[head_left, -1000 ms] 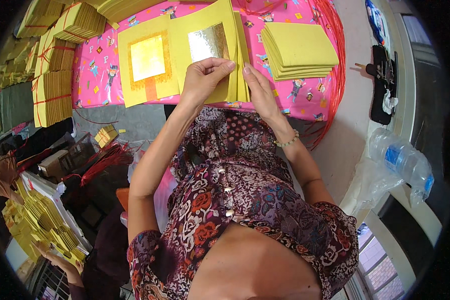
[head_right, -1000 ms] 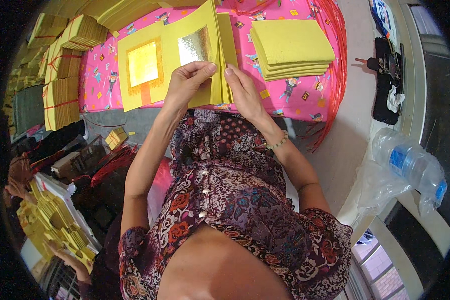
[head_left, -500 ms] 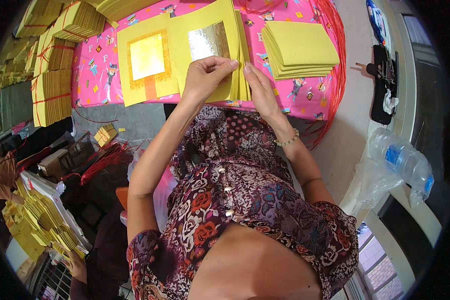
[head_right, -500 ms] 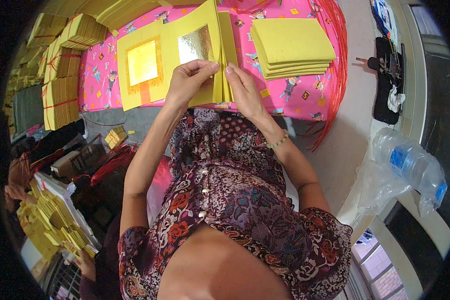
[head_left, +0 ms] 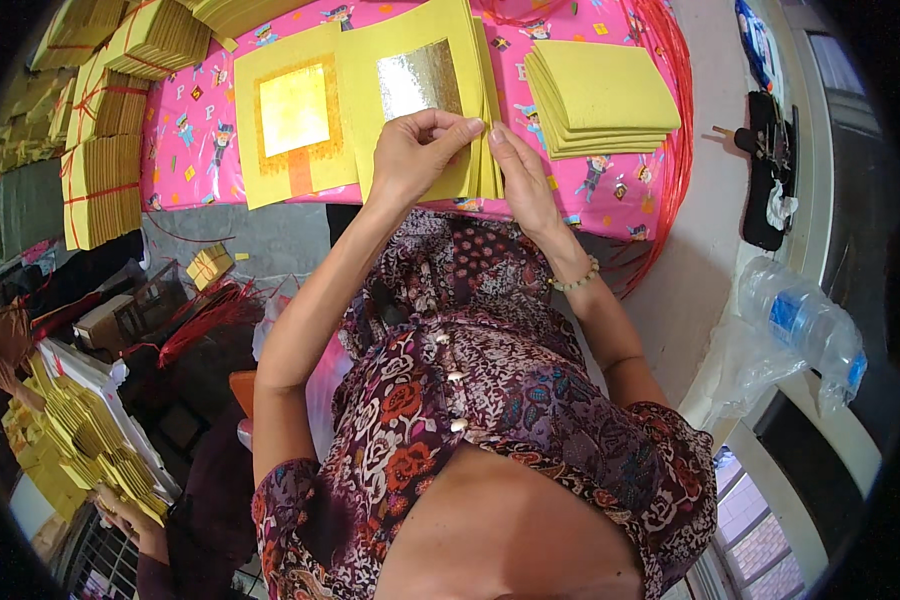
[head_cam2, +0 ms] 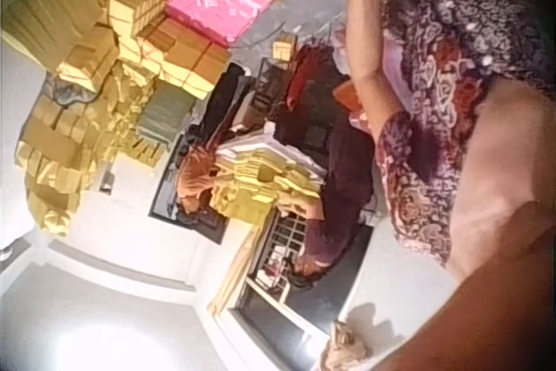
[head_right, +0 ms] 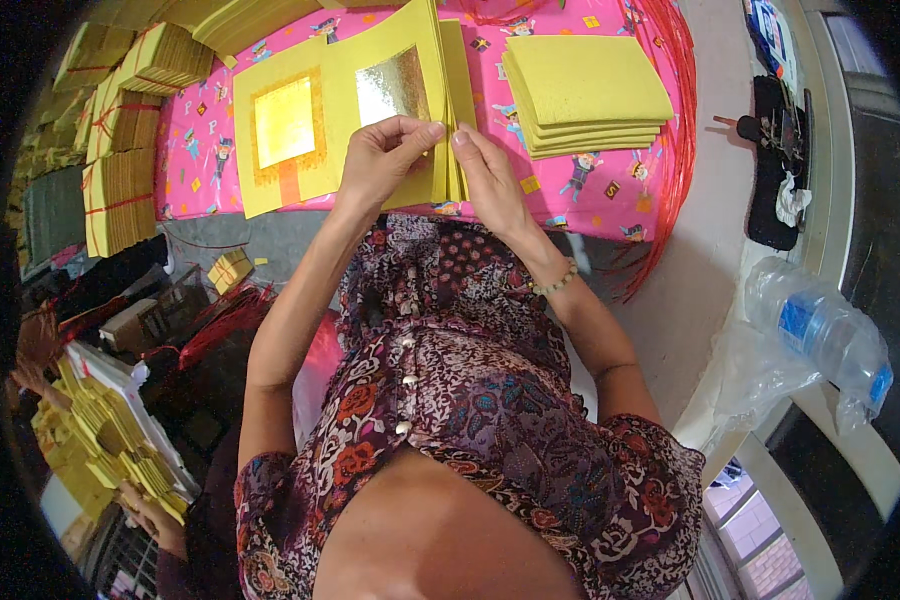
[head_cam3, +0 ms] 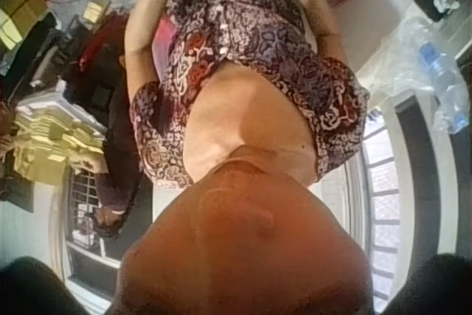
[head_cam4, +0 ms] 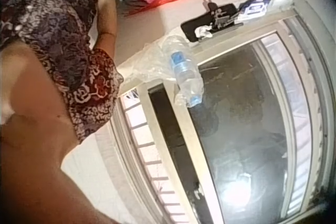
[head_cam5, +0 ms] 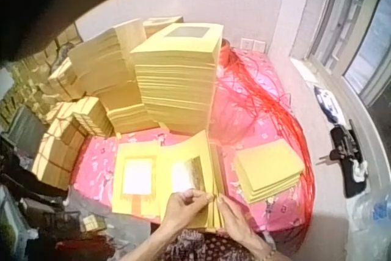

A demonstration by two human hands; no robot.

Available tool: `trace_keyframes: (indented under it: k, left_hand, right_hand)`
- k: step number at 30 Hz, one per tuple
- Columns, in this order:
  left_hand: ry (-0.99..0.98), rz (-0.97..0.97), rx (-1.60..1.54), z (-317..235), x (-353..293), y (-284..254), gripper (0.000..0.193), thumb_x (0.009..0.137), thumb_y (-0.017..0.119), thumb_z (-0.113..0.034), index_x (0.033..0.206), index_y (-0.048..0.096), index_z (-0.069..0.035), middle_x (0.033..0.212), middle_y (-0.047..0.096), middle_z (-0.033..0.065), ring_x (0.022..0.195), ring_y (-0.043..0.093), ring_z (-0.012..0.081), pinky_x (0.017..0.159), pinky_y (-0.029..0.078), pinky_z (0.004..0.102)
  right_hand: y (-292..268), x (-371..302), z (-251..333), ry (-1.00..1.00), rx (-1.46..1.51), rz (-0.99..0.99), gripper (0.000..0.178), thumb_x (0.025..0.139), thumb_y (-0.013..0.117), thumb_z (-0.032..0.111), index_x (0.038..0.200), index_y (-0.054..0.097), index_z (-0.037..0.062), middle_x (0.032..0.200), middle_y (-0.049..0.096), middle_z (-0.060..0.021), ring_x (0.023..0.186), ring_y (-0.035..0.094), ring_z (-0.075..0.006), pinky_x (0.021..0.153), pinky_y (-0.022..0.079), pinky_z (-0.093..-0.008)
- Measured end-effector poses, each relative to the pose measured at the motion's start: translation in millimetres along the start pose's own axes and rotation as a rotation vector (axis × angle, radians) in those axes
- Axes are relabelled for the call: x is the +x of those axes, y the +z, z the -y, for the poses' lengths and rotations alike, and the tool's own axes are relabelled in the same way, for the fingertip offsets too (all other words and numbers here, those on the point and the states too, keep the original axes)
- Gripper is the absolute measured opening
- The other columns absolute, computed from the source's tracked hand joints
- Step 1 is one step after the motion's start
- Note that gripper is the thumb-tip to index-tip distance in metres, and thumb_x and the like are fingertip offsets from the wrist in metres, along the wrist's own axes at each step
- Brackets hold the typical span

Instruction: Sorting and stacking sheets of yellow joss paper with foil centers.

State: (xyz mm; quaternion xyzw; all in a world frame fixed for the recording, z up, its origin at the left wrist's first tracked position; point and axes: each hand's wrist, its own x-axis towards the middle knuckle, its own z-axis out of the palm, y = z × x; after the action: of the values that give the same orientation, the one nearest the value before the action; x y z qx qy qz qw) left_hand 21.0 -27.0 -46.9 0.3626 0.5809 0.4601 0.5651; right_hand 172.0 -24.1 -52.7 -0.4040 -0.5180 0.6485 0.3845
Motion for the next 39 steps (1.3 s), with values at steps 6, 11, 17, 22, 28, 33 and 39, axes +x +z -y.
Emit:
trace_keyframes:
  k: [6,11,17,22,28,33,39]
  left_hand:
    - [0.006,-0.007,0.028,-1,0,1,0.024,0.08,0.075,-0.026,0.081,0.07,-0.003,0.062,0.059,-0.004,0.056,0.047,0.0014,0.05,0.037,0.018]
    - [0.007,-0.009,0.021,-1,-1,2,0.024,0.08,0.075,-0.027,0.08,0.069,-0.003,0.062,0.058,-0.0044,0.056,0.046,0.0014,0.05,0.037,0.0178]
    - [0.015,-0.005,0.036,2,1,1,0.024,0.08,0.075,-0.026,0.081,0.069,-0.003,0.063,0.059,-0.004,0.057,0.048,0.0015,0.051,0.038,0.0179]
    - [0.012,0.007,0.034,0,0,1,0.024,0.079,0.075,-0.026,0.082,0.069,-0.003,0.064,0.061,-0.0027,0.058,0.05,0.0019,0.053,0.04,0.0179]
    - [0.005,0.0,0.03,-3,-1,1,0.025,0.078,0.076,-0.026,0.083,0.069,-0.003,0.065,0.063,-0.0013,0.058,0.051,0.0026,0.053,0.041,0.0181]
    - [0.0,-0.004,-0.022,-4,-3,-1,0.028,0.078,0.077,-0.028,0.078,0.067,-0.002,0.066,0.061,-0.0014,0.059,0.05,0.0027,0.052,0.04,0.0181]
    - [0.007,-0.008,-0.086,-8,-6,-3,0.024,0.08,0.075,-0.024,0.081,0.064,-0.002,0.068,0.06,-0.0012,0.06,0.051,0.003,0.054,0.04,0.018]
  right_hand:
    - [-1,0,-2,-0.016,-0.027,-0.006,0.044,0.101,0.036,0.03,0.121,0.05,-0.0059,0.109,0.058,-0.0068,0.101,0.051,-0.0107,0.09,0.04,-0.0261]
    - [-2,1,-3,-0.007,-0.025,-0.007,0.044,0.101,0.037,0.031,0.122,0.05,-0.006,0.109,0.058,-0.0073,0.102,0.05,-0.0109,0.09,0.04,-0.0264]
    - [-3,2,-7,-0.011,-0.004,0.013,0.044,0.101,0.037,0.031,0.121,0.05,-0.006,0.111,0.058,-0.0077,0.104,0.05,-0.0117,0.092,0.04,-0.027]
    - [-3,2,-10,-0.009,-0.003,-0.013,0.046,0.101,0.038,0.032,0.123,0.049,-0.0068,0.114,0.057,-0.0087,0.106,0.05,-0.0129,0.093,0.039,-0.0275]
    - [-3,3,-13,0.012,0.018,-0.003,0.046,0.101,0.038,0.031,0.124,0.048,-0.0075,0.114,0.057,-0.0092,0.107,0.05,-0.0139,0.094,0.039,-0.0277]
    - [3,-2,-4,-0.076,-0.135,0.027,0.041,0.101,0.038,0.028,0.123,0.049,-0.0047,0.107,0.06,-0.0118,0.1,0.053,-0.0147,0.086,0.043,-0.0292]
    - [7,-6,9,-0.105,-0.367,0.046,0.039,0.1,0.038,0.027,0.121,0.05,-0.0034,0.105,0.06,-0.0146,0.094,0.056,-0.0193,0.081,0.044,-0.0315]
